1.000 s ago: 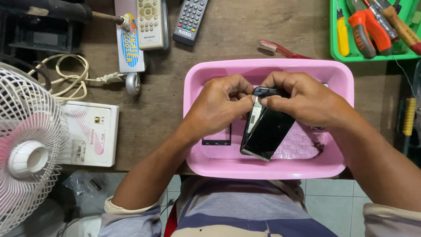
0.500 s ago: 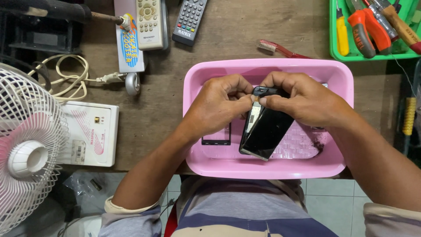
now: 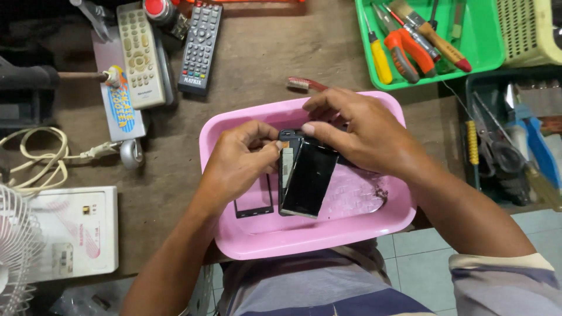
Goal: Disassembling a mobile phone to remove internal components like the battery and screen frame.
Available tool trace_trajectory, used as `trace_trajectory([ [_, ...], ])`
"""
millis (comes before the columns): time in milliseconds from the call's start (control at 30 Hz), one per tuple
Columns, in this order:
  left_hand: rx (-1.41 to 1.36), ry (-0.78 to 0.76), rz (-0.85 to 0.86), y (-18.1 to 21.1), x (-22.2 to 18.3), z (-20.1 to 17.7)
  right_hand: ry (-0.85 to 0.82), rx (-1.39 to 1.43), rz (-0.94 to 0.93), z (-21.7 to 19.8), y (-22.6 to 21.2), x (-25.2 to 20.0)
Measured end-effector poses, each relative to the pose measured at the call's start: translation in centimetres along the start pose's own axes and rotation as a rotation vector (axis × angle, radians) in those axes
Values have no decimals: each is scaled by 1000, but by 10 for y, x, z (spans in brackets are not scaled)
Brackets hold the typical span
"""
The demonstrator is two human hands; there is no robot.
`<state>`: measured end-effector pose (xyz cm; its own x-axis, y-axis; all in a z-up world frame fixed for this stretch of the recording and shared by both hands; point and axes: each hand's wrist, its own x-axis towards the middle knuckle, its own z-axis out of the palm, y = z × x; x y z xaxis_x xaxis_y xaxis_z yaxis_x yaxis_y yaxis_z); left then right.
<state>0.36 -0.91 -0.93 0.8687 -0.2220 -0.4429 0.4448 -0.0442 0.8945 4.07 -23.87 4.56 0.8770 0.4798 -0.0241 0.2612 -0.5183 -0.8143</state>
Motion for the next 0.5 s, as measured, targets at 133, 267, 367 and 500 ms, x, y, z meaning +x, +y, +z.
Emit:
trace_trajectory([
  [133,11,15,0,9,-2,4,132,-133,-100,-53,21,2],
  [267,109,81,-121,28,-10,11,278,-552,0,-108,56,15],
  [367,106,79,-124,30,-12,11,210,-703,202,-119,66,35],
  [500,110,74,-120,30,-13,10,18,-839,411,-111,54,61],
])
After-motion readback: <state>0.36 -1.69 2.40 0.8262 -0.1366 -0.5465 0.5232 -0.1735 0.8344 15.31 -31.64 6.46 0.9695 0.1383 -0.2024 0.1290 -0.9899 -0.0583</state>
